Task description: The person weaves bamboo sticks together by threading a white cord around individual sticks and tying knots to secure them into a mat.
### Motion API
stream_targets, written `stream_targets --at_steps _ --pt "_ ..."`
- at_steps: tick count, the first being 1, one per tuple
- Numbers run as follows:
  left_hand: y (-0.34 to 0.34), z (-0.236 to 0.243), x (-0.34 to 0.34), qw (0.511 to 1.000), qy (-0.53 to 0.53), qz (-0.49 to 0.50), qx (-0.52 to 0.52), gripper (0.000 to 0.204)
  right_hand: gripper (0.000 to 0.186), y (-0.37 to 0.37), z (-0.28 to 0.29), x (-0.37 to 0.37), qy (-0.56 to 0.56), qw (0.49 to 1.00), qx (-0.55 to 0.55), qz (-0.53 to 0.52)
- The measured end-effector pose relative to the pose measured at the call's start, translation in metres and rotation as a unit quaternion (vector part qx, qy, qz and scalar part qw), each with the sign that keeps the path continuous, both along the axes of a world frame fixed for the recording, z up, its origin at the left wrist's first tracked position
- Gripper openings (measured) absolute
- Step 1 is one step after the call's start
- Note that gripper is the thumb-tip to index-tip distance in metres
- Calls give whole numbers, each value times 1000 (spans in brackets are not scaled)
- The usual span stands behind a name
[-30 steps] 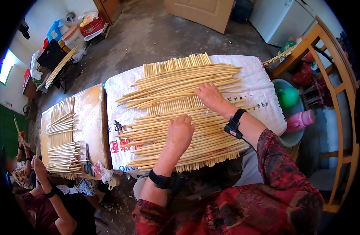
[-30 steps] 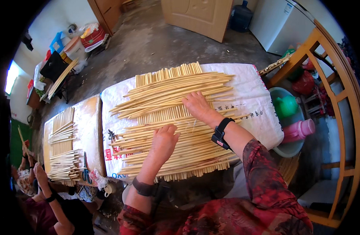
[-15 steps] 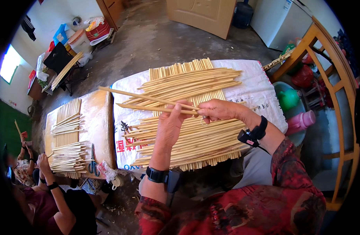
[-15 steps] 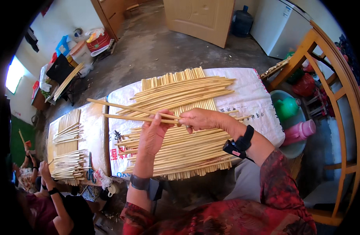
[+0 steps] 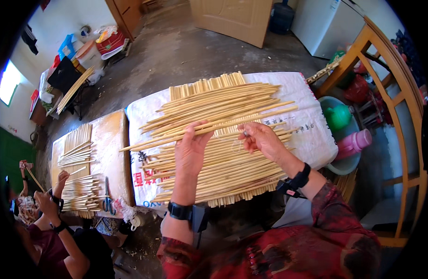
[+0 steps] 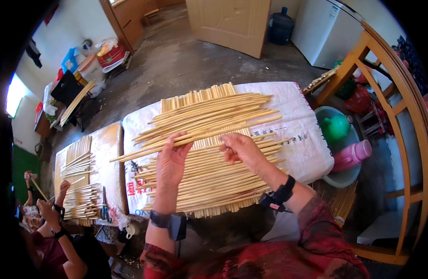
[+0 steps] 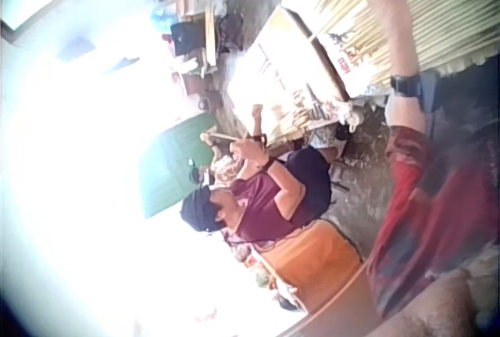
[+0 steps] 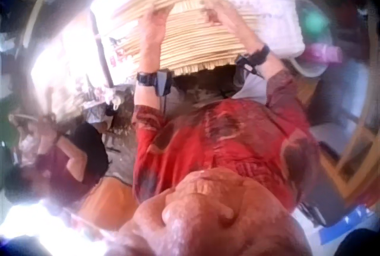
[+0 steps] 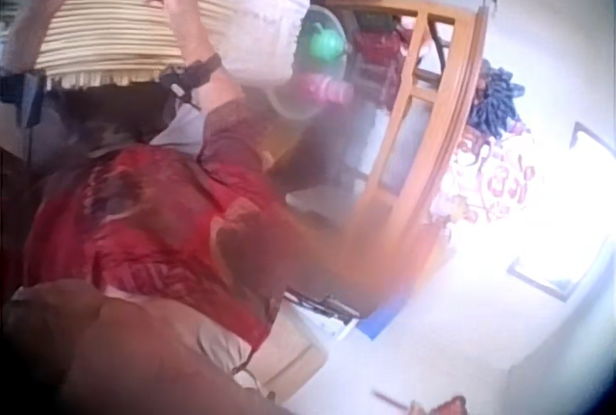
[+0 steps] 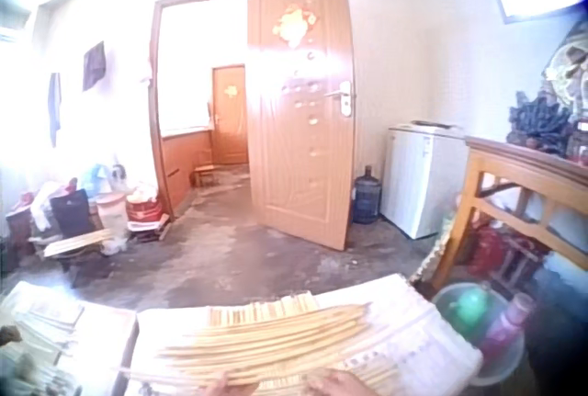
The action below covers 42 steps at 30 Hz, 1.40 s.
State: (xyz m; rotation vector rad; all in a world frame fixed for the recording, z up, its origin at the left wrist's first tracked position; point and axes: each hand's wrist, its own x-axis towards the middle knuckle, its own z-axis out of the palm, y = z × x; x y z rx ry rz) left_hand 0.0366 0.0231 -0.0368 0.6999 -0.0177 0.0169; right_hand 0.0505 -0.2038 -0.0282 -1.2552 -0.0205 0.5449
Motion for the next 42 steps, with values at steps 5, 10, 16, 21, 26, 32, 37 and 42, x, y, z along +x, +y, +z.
stream_targets --at_steps 5,10,16,21,26,32,37,42 --pt "-2 -1 -4 1000 16 4 24 25 30 1 -14 7 -12 964 239 -120" --pt "-6 -7 0 999 42 -18 13 26 27 -13 -14 13 -1 948 268 -173" --pt "-8 -16 3 998 59 -18 16 27 23 -22 -16 14 13 961 228 -157" --pt "-5 -14 0 998 56 -32 16 27 21 -22 -11 12 46 960 233 -148" --pt "-6 -12 -1 998 64 -20 21 26 21 -25 -9 9 15 962 244 -118" --pt "-6 -14 -1 998 67 -10 18 26 22 -26 -8 7 -1 963 252 -99" --pt "-5 -13 -3 999 46 -16 11 25 23 -24 -12 11 3 958 275 -87" --pt "-9 -20 2 998 31 -28 46 27 21 -22 -26 10 30 942 305 -135"
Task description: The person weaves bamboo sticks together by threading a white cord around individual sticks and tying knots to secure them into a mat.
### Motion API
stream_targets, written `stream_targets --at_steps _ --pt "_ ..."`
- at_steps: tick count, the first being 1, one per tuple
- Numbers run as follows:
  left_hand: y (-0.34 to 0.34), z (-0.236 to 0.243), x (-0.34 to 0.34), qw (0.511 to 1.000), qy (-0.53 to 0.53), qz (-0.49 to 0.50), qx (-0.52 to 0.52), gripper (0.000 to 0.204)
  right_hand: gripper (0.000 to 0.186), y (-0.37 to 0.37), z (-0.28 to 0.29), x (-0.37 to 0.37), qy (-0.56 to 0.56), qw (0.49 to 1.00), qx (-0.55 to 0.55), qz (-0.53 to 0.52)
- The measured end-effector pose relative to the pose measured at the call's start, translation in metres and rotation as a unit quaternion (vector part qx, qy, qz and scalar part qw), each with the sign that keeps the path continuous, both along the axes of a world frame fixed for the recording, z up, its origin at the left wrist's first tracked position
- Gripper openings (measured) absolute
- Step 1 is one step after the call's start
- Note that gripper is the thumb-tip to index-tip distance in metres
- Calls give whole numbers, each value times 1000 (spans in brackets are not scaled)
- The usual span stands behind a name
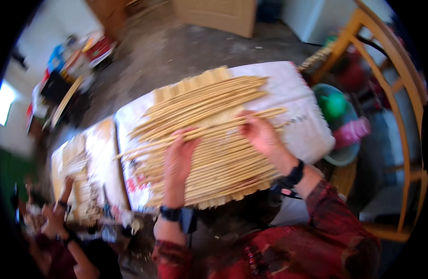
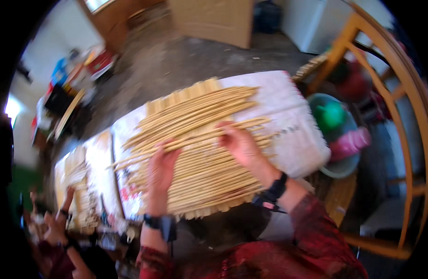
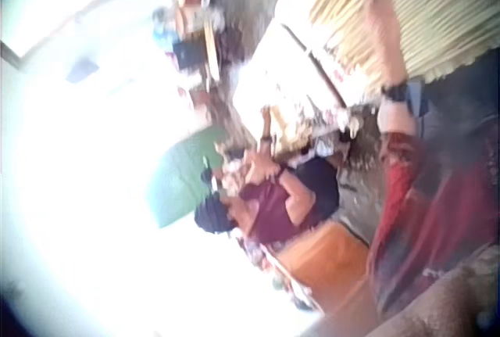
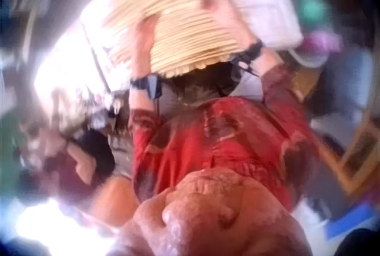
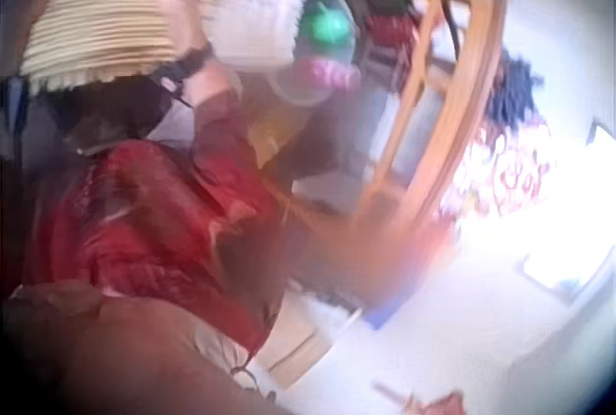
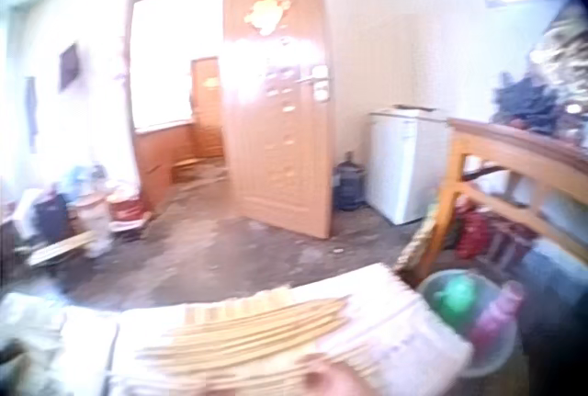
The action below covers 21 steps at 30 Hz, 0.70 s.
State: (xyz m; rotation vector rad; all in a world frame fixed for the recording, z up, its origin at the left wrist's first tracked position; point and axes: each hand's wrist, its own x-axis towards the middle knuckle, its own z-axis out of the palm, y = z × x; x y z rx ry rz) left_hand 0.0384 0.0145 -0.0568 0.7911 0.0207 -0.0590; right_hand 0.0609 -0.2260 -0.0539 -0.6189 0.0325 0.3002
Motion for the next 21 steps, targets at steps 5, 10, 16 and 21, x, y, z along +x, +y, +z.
stream_targets --at_steps 5,10,16,21 --pt "-3 10 -2 997 -31 -35 -60 20 21 -3 -7 2 50 998 -24 -22" --pt "-5 7 -5 995 -47 -54 -73 20 20 -4 -5 -2 49 996 -62 -42" --pt "-13 16 -9 997 -18 -42 -62 22 17 -8 -2 -3 82 990 -98 -57" --pt "-6 7 -8 998 -18 -12 -67 25 15 -21 -6 5 103 985 -96 -102"
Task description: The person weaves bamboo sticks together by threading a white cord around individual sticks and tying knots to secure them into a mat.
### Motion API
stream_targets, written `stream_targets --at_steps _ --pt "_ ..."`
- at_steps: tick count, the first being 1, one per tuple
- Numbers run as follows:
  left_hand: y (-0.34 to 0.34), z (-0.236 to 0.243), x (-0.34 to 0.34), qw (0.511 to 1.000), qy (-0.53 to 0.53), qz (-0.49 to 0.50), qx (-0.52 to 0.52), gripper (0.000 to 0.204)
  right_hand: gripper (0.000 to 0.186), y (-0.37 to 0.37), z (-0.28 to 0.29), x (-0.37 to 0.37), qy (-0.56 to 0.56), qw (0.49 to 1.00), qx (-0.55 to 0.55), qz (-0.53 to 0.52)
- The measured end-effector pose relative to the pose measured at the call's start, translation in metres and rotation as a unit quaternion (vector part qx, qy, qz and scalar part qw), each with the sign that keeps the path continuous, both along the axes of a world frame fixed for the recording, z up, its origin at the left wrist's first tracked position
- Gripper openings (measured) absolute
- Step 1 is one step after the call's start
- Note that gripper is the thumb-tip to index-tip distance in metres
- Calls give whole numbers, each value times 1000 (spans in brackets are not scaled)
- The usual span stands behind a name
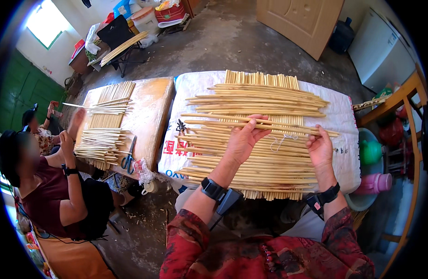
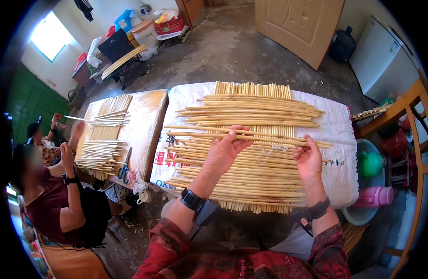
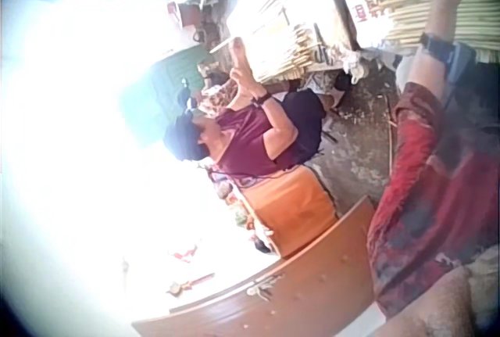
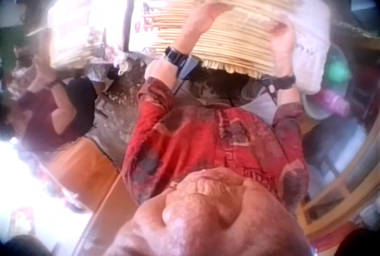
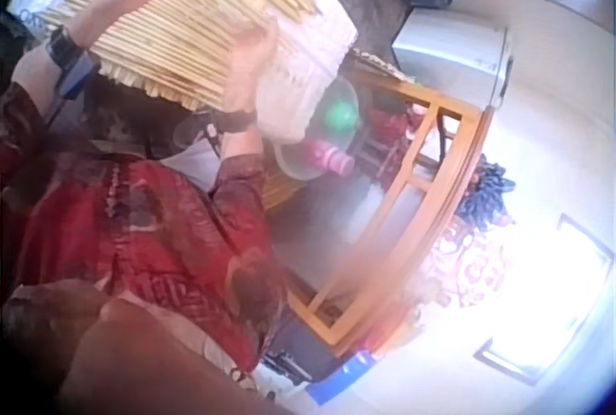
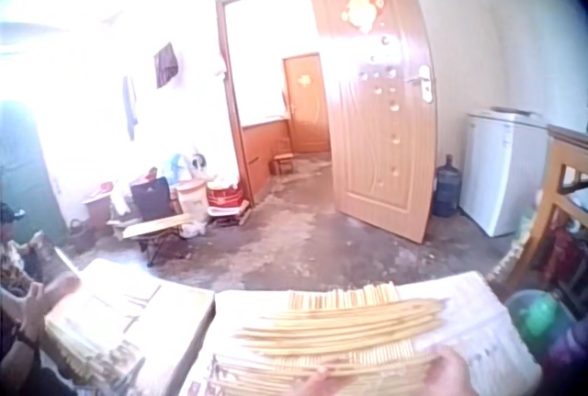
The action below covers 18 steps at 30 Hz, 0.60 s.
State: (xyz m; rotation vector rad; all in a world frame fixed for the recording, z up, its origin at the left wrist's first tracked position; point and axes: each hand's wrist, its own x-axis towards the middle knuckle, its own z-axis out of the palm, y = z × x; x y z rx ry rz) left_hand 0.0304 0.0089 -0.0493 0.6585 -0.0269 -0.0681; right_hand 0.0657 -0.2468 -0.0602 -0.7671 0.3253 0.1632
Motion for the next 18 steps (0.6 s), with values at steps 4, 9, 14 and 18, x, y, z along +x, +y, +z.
stream_targets --at_steps 4,9,14,18 --pt "3 -3 1 1000 -11 1 -5 25 13 -24 -4 15 -24 999 0 -27" --pt "3 -1 -1 1000 -13 2 -5 24 13 -21 -5 12 -37 999 16 -24" --pt "4 -2 -1 1000 -12 -9 -8 24 14 -18 -4 10 -41 999 -5 -25" --pt "8 -5 2 1000 4 -2 1 24 17 -10 -1 6 -49 998 -14 -23"
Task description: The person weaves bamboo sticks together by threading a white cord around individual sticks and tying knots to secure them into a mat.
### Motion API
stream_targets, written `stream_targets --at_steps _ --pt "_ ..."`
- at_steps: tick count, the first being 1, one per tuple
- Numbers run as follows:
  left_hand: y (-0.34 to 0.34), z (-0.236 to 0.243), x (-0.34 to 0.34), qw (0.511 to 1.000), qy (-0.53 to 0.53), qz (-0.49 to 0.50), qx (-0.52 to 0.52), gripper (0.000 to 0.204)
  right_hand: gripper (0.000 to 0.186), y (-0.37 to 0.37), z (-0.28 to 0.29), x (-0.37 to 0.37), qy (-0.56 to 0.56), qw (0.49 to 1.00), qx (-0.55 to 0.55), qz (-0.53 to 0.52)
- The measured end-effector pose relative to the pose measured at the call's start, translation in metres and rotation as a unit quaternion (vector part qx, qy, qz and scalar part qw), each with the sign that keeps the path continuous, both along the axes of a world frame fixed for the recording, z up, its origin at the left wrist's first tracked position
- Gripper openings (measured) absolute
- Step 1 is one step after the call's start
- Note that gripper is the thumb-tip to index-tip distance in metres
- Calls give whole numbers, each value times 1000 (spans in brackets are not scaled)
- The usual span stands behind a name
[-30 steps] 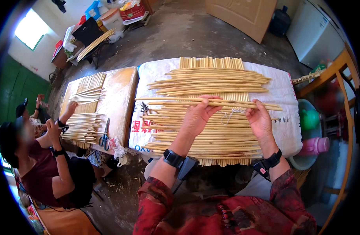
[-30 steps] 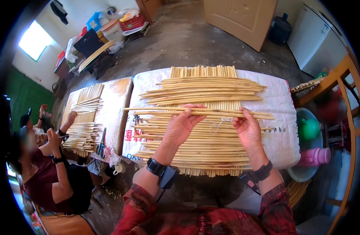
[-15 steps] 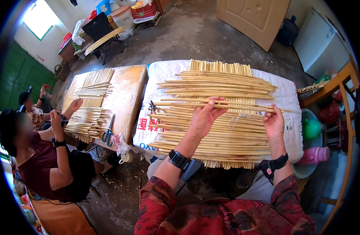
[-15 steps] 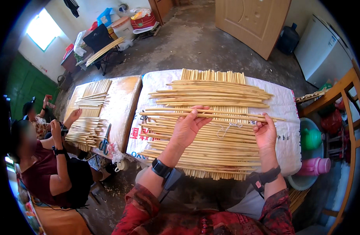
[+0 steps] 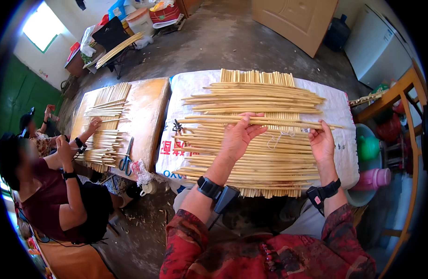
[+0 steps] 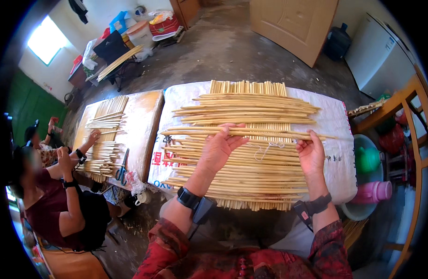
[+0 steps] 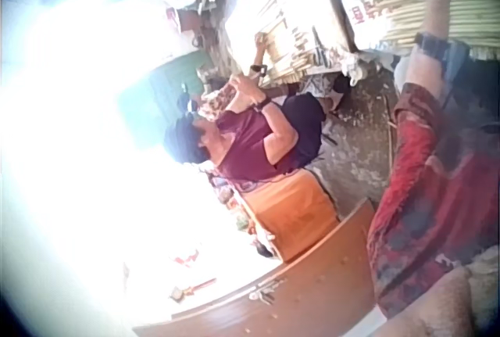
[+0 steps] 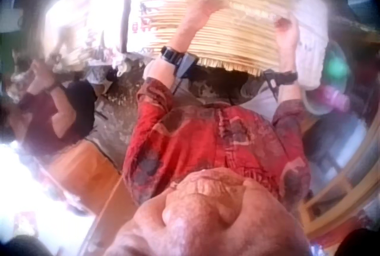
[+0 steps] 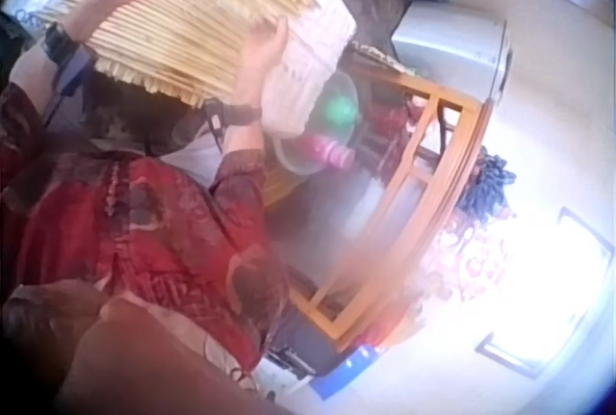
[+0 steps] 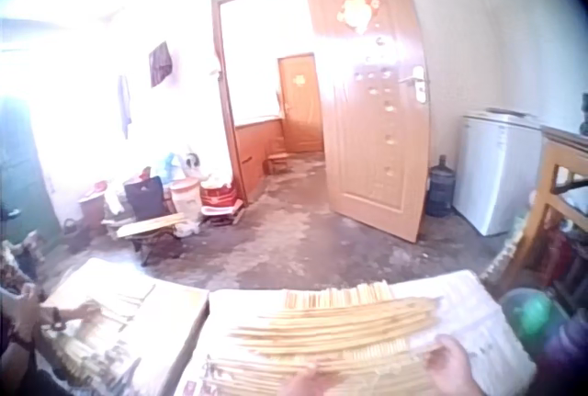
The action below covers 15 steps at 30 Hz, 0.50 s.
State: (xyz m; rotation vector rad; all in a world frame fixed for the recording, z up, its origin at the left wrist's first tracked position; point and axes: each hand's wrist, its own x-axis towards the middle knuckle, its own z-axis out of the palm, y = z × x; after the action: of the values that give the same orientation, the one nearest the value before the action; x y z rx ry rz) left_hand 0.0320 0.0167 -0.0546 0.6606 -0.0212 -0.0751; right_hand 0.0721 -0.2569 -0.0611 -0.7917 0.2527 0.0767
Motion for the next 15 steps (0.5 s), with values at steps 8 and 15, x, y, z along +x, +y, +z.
stream_targets --at_steps 8,15 --pt "-4 3 -1 999 23 -13 28 24 24 28 -10 -12 -20 992 66 110" --pt "-1 -10 -2 999 26 -41 10 26 23 26 -5 -12 -26 994 41 101"
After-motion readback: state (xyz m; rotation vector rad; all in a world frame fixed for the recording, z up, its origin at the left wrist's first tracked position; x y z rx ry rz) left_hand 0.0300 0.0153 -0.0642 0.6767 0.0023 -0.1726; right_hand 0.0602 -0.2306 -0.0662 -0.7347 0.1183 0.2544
